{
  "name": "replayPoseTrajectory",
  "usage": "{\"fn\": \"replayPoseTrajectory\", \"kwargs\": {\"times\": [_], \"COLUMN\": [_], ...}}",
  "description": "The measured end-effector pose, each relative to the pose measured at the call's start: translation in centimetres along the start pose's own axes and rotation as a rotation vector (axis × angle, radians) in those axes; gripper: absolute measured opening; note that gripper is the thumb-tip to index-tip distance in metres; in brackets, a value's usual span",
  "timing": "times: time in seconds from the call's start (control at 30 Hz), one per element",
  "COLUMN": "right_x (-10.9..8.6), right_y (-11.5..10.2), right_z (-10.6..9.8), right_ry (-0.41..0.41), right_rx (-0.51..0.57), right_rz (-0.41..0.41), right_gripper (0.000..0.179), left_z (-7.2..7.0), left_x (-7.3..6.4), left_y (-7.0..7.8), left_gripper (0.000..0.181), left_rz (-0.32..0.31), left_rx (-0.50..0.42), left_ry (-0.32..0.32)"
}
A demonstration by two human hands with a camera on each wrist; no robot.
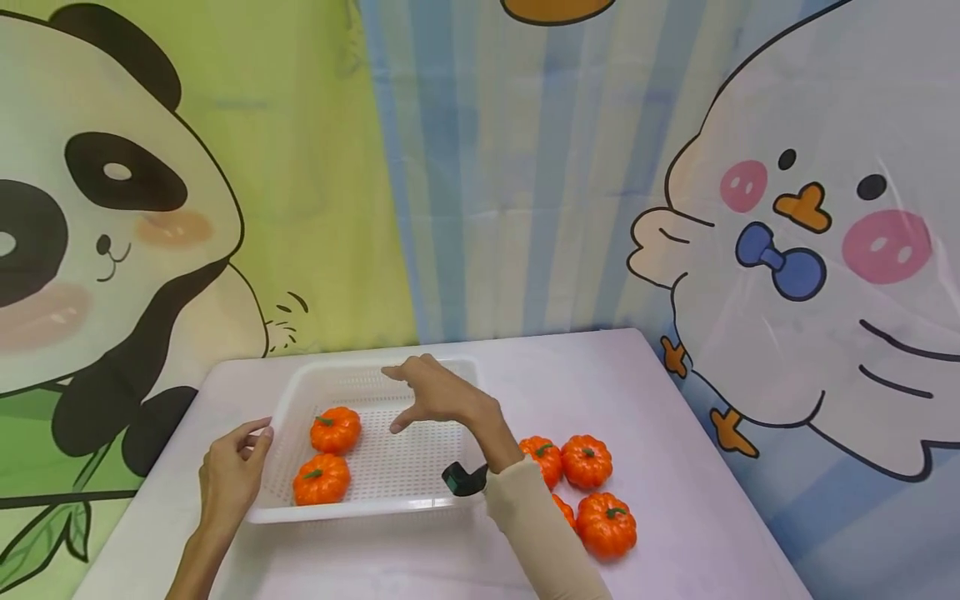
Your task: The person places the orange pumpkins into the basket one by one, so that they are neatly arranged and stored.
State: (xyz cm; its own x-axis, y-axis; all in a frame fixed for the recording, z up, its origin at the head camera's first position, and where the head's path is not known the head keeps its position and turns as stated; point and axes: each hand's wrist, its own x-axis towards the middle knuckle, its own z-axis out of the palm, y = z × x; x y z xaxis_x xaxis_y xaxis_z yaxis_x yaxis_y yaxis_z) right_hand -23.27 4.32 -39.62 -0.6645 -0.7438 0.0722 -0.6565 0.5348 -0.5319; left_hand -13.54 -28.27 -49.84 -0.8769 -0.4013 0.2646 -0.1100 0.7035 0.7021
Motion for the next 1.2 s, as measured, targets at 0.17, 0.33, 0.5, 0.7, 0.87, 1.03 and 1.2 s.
{"fn": "replayPoseTrajectory", "kwargs": {"times": [0.17,0.33,0.5,0.7,0.87,1.03,1.2], "right_x": [-3.1,-6.3,-9.0,-10.9,-12.3,-13.8,-15.1], "right_y": [1.6,2.9,4.6,6.5,7.6,8.5,9.1], "right_z": [-1.5,-2.9,-3.4,-2.9,-2.2,-1.5,-0.7], "right_ry": [0.066,0.123,0.165,0.175,0.165,0.147,0.132], "right_rx": [0.045,0.064,0.053,0.031,0.029,0.032,0.052], "right_rz": [0.032,0.110,0.184,0.330,0.408,0.458,0.489], "right_gripper": [0.091,0.090,0.089,0.088,0.088,0.084,0.081], "left_z": [0.2,0.2,0.4,0.3,0.1,0.2,0.3], "left_x": [-0.1,-0.1,-0.2,-0.2,-0.2,-0.1,-0.1], "left_y": [0.2,0.2,0.0,-0.1,-0.3,-0.2,-0.1], "left_gripper": [0.033,0.034,0.034,0.034,0.034,0.034,0.035], "left_rz": [0.008,0.009,0.005,0.002,-0.005,-0.001,-0.008], "left_rx": [0.001,0.003,0.004,0.004,0.010,0.013,0.012], "left_ry": [0.019,0.014,0.011,0.017,0.020,0.022,0.010]}}
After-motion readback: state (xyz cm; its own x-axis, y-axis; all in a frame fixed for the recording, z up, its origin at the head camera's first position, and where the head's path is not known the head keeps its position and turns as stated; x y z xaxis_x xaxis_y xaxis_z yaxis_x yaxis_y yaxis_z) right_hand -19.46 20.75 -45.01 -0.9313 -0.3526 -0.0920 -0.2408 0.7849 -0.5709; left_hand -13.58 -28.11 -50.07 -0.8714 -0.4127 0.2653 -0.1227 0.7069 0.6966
